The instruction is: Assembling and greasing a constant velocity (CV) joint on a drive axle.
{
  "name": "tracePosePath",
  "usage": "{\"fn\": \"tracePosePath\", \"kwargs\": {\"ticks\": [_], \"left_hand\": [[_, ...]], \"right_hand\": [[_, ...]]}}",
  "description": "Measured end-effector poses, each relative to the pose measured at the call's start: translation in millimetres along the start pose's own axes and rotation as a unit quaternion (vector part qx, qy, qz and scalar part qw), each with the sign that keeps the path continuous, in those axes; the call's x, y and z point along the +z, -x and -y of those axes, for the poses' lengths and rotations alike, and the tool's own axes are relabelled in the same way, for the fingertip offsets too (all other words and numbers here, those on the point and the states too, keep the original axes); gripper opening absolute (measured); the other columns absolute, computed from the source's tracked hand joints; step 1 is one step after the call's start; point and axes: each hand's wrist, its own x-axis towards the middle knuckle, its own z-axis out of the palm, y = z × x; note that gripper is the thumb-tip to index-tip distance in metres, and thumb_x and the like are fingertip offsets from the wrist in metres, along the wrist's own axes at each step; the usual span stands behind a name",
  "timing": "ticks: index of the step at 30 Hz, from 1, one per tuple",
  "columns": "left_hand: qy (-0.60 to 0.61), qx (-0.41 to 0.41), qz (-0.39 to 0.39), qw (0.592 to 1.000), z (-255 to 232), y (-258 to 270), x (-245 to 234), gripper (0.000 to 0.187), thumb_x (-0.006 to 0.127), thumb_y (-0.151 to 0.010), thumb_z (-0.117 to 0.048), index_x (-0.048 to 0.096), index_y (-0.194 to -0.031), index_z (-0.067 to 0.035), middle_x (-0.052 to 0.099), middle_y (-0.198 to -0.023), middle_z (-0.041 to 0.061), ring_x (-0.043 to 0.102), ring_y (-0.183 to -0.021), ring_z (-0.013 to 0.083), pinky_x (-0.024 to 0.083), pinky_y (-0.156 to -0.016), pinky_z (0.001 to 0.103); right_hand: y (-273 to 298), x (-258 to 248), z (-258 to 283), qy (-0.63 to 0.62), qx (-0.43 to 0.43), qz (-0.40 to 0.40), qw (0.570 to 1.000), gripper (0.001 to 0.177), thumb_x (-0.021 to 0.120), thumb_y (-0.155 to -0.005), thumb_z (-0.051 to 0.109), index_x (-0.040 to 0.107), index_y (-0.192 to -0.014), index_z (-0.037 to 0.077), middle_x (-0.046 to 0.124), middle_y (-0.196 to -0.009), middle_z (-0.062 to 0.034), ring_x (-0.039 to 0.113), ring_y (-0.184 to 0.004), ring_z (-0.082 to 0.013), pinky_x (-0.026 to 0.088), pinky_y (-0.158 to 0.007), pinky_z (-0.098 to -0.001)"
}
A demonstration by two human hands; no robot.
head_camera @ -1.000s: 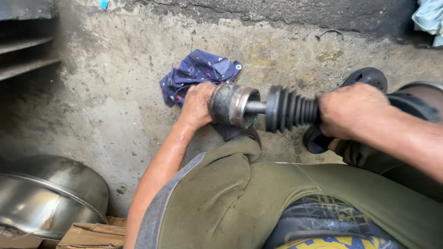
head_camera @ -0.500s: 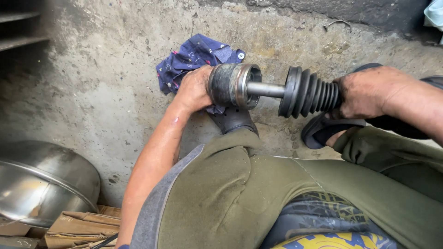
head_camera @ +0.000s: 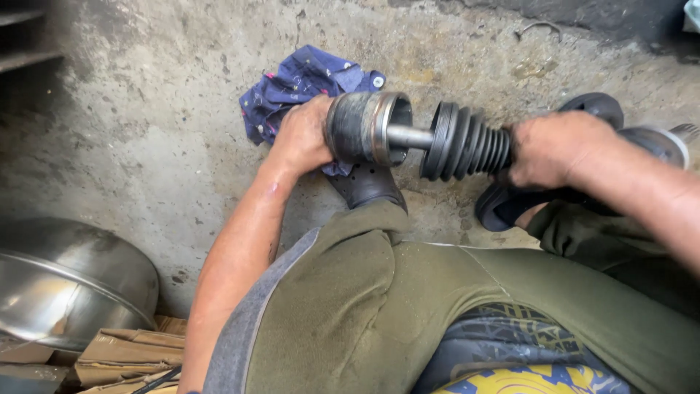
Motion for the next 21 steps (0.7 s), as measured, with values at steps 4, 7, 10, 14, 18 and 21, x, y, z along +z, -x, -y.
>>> {"fn": "tracePosePath", "kwargs": {"ticks": [4, 7, 10, 14, 18, 21], "left_hand": [[-0.024, 0.023, -0.067, 0.997, 7, 18, 20, 0.050, 0.083, -0.073, -0.030, 0.067, -0.116, -0.009, 0.065, -0.102, 0.013, 0.064, -0.101, 0.0355, 0.046, -0.086, 0.048], [-0.083, 0.044, -0.124, 0.988, 13, 36, 42, 0.051, 0.081, -0.076, -0.029, 0.064, -0.119, -0.008, 0.061, -0.114, 0.013, 0.059, -0.109, 0.0355, 0.042, -0.093, 0.046], [-0.122, -0.001, -0.164, 0.979, 9, 46, 62, 0.049, 0.078, -0.076, -0.029, 0.062, -0.117, -0.007, 0.060, -0.112, 0.013, 0.058, -0.109, 0.0351, 0.042, -0.098, 0.048], [-0.127, -0.014, -0.207, 0.970, 12, 51, 77, 0.049, 0.076, -0.079, -0.027, 0.061, -0.120, -0.006, 0.060, -0.117, 0.014, 0.056, -0.113, 0.0362, 0.040, -0.100, 0.047], [-0.133, -0.017, -0.221, 0.966, 12, 55, 80, 0.051, 0.074, -0.080, -0.028, 0.060, -0.123, -0.005, 0.059, -0.118, 0.015, 0.056, -0.114, 0.0361, 0.040, -0.101, 0.048], [-0.143, -0.025, -0.216, 0.966, 9, 53, 79, 0.049, 0.073, -0.080, -0.027, 0.061, -0.123, -0.006, 0.060, -0.119, 0.014, 0.056, -0.115, 0.0357, 0.041, -0.102, 0.048]], "right_hand": [[25, 13, 18, -0.012, -0.003, -0.055, 0.998, 0.046, 0.073, -0.085, 0.037, 0.059, -0.126, 0.020, 0.080, -0.099, -0.0095, 0.078, -0.097, -0.0275, 0.060, -0.096, -0.0417], [3, 51, 16, -0.006, -0.016, -0.115, 0.993, 0.047, 0.073, -0.086, 0.041, 0.058, -0.121, 0.013, 0.077, -0.099, -0.0127, 0.075, -0.101, -0.0290, 0.055, -0.100, -0.0423], [-5, 66, 14, -0.043, -0.052, -0.219, 0.973, 0.047, 0.073, -0.079, 0.035, 0.059, -0.116, 0.009, 0.073, -0.103, -0.0158, 0.070, -0.107, -0.0314, 0.050, -0.101, -0.0446], [1, 65, 15, -0.014, -0.022, -0.213, 0.977, 0.042, 0.068, -0.086, 0.033, 0.059, -0.118, 0.008, 0.073, -0.105, -0.0155, 0.069, -0.108, -0.0313, 0.049, -0.102, -0.0435], [-8, 71, 12, -0.042, -0.036, -0.231, 0.971, 0.042, 0.068, -0.084, 0.033, 0.060, -0.117, 0.010, 0.073, -0.104, -0.0157, 0.068, -0.108, -0.0314, 0.048, -0.102, -0.0440], [-9, 70, 10, -0.065, -0.043, -0.249, 0.965, 0.042, 0.072, -0.082, 0.035, 0.062, -0.114, 0.010, 0.073, -0.103, -0.0155, 0.068, -0.107, -0.0317, 0.048, -0.101, -0.0445]]}}
